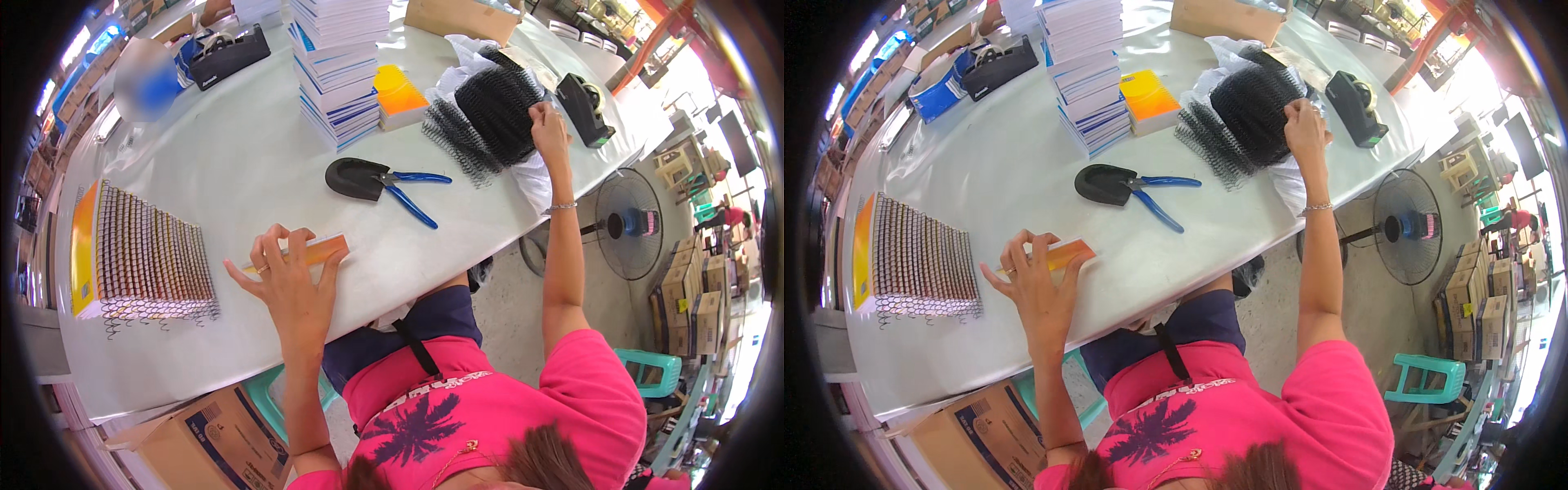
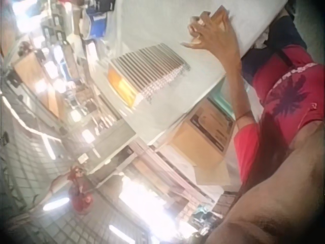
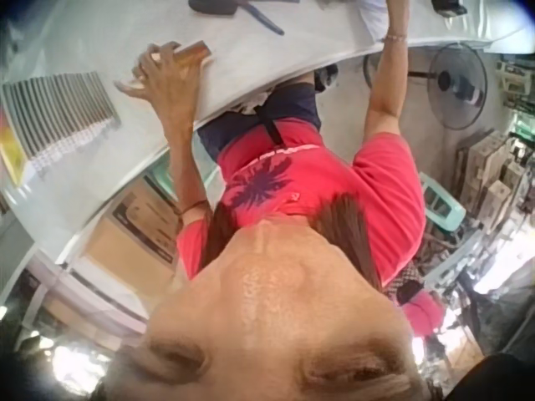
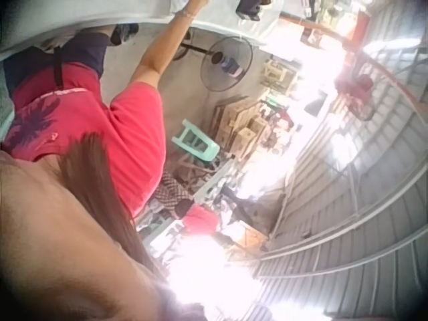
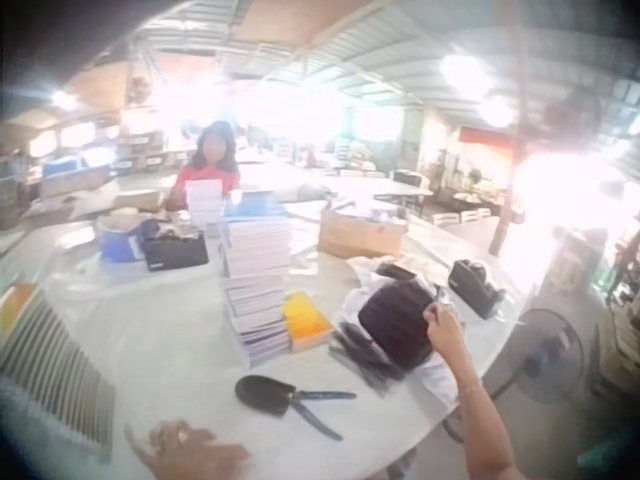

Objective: The person assembles spiral notebooks by hand, threading a plastic coil through the pre-punched holes of notebook sets, using a small black guide tool to assist the coil insertion, and cutting the excess coil with pliers.

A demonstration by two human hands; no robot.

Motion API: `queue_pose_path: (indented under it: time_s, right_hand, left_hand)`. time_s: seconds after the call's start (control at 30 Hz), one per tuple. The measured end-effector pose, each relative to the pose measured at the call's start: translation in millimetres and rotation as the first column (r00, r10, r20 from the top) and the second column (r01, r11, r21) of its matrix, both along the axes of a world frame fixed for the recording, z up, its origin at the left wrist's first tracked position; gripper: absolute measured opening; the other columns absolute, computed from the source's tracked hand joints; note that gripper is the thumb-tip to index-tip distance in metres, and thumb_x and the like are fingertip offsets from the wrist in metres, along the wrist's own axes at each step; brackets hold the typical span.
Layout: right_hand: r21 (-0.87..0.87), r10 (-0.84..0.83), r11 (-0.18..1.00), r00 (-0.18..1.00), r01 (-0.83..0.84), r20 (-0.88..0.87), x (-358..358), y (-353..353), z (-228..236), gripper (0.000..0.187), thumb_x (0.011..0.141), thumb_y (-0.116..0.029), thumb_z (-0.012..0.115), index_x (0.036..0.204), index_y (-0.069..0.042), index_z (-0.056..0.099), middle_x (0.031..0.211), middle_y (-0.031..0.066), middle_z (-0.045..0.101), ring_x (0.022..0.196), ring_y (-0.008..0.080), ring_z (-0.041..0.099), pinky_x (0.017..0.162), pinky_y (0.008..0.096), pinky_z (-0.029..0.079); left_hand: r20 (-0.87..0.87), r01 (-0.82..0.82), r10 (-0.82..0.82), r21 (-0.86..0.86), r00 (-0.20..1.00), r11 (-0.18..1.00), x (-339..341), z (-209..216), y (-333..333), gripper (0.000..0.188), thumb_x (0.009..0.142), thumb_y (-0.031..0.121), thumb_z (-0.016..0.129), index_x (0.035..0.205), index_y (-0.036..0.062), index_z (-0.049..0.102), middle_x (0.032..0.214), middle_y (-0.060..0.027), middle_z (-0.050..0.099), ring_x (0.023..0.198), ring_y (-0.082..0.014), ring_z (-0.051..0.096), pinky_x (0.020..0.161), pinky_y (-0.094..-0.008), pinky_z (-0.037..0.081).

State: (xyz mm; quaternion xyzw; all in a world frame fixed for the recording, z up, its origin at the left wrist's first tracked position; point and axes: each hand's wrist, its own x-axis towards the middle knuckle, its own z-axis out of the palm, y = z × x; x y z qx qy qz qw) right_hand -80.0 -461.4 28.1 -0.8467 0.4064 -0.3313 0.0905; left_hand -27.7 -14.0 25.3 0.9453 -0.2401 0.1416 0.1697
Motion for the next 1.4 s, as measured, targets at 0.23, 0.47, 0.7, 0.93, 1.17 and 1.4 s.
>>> queue_pose_path:
  time_s: [0.23,0.47,0.7,0.93,1.17,1.4]
  right_hand:
    - [0.092,0.249,0.946,0.881,-0.31,0.403,-2,26,40,0.022,0.09,-0.016,0.071,0.109,-0.005,0.067,0.088,0.007,0.07,0.077,0.0146,0.062,0.074,0.0268,0.047]
    - [0.182,0.34,0.559,0.424,-0.809,0.839,-5,103,68,0.037,0.089,-0.005,0.073,0.122,-0.003,0.056,0.094,0.0041,0.064,0.085,0.0123,0.06,0.083,0.0256,0.049]
    - [0.248,0.33,0.137,0.28,-0.959,0.902,30,206,55,0.039,0.091,-0.001,0.064,0.127,-0.003,0.048,0.103,0.0082,0.061,0.09,0.0172,0.064,0.083,0.0299,0.053]
    - [0.515,0.837,0.146,0.383,-0.845,0.391,32,235,36,0.018,0.086,-0.004,0.067,0.103,0.002,0.067,0.101,0.0071,0.07,0.083,0.0163,0.061,0.077,0.0294,0.049]
    - [0.558,0.882,0.213,0.404,-0.802,0.244,29,245,36,0.02,0.085,-0.007,0.07,0.104,-0.001,0.069,0.098,0.0073,0.071,0.088,0.0184,0.063,0.082,0.0322,0.048]
    - [0.509,0.897,0.158,0.339,-0.846,0.284,26,245,24,0.016,0.089,-0.007,0.065,0.104,-0.001,0.067,0.097,0.009,0.068,0.089,0.0204,0.062,0.083,0.0318,0.048]
  left_hand:
    - [0.013,-0.107,0.111,-0.162,0.994,0.981,-2,-9,-14,0.047,0.074,0.053,0.079,0.1,0.017,0.062,0.129,-0.0071,0.043,0.134,-0.0294,0.035,0.11,-0.0716,0.007]
    - [0.06,-0.082,0.104,-0.294,0.993,0.952,5,-19,-23,0.05,0.071,0.054,0.081,0.093,0.0155,0.059,0.126,-0.0079,0.044,0.133,-0.031,0.035,0.107,-0.0725,0.015]
    - [0.123,-0.064,0.109,-0.319,0.986,0.946,9,-27,-22,0.046,0.072,0.049,0.08,0.092,0.0151,0.056,0.118,-0.0068,0.046,0.123,-0.0296,0.039,0.103,-0.0665,0.022]
    - [0.164,-0.075,0.125,-0.284,0.978,0.956,9,-26,-24,0.046,0.071,0.046,0.081,0.092,0.0144,0.056,0.112,-0.004,0.049,0.117,-0.0291,0.042,0.097,-0.056,0.027]
    - [0.148,-0.072,0.12,-0.295,0.982,0.953,10,-25,-24,0.044,0.069,0.043,0.082,0.089,0.014,0.057,0.109,-0.0029,0.05,0.115,-0.0283,0.042,0.097,-0.0541,0.027]
    - [0.119,-0.086,0.122,-0.272,0.985,0.959,9,-20,-24,0.042,0.07,0.04,0.083,0.094,0.0134,0.061,0.107,-0.0026,0.053,0.115,-0.0264,0.043,0.099,-0.0513,0.027]
